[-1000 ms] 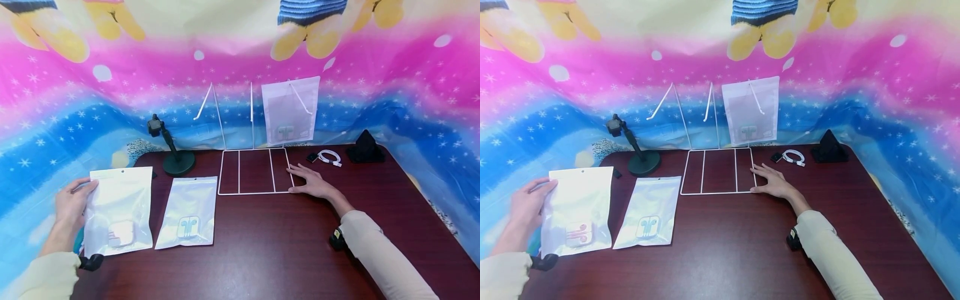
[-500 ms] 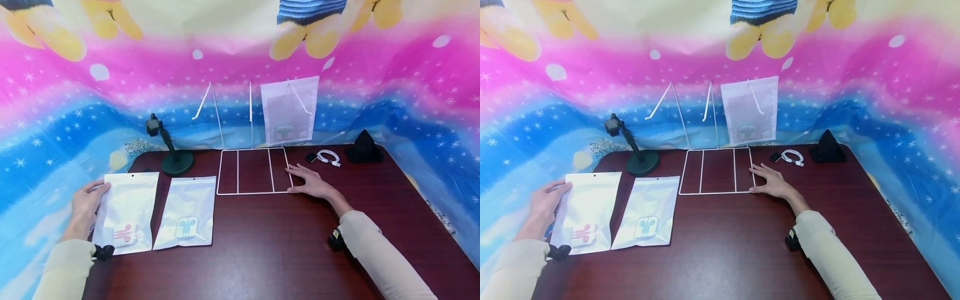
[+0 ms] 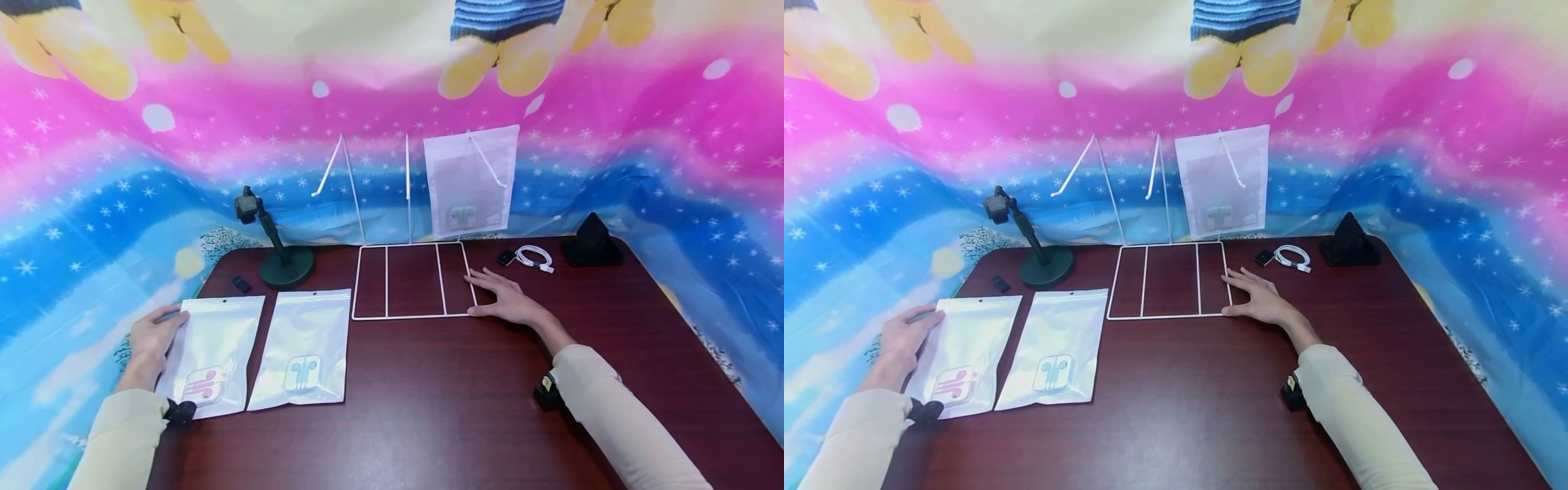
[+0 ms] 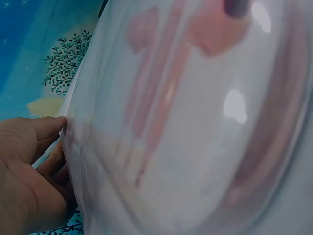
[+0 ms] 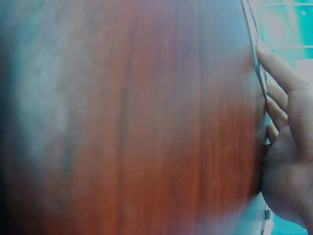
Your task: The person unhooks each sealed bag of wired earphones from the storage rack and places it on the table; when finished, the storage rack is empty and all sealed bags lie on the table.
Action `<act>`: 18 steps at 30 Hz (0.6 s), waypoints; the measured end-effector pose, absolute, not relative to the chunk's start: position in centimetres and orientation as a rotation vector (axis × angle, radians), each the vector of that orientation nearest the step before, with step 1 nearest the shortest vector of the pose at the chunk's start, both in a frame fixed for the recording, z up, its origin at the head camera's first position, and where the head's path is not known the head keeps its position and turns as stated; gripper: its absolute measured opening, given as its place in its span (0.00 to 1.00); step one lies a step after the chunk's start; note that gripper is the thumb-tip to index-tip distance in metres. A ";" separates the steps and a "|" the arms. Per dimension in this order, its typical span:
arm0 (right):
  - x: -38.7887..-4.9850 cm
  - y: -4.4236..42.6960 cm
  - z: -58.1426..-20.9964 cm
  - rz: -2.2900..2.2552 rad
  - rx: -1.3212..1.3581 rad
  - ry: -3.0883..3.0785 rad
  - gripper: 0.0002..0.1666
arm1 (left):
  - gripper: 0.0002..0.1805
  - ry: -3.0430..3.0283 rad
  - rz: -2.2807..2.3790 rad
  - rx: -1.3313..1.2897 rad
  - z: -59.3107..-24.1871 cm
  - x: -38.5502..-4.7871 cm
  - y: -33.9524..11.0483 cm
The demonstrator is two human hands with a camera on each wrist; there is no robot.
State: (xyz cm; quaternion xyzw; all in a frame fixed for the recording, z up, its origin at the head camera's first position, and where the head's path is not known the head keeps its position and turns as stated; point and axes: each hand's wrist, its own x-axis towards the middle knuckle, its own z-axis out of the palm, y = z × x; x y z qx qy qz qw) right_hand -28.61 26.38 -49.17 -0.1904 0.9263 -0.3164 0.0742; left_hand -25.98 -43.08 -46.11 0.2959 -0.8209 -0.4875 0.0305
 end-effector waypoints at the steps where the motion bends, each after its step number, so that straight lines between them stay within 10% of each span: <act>1: -28.6 26.4 -49.2 -0.951 -0.572 2.780 0.52 | 0.28 -2.530 -1.502 0.904 -46.2 -25.9 -43.1; 18: -28.5 26.4 -49.0 -0.952 -0.559 2.776 0.52 | 0.31 -2.492 -1.599 0.679 -44.1 -27.1 -40.7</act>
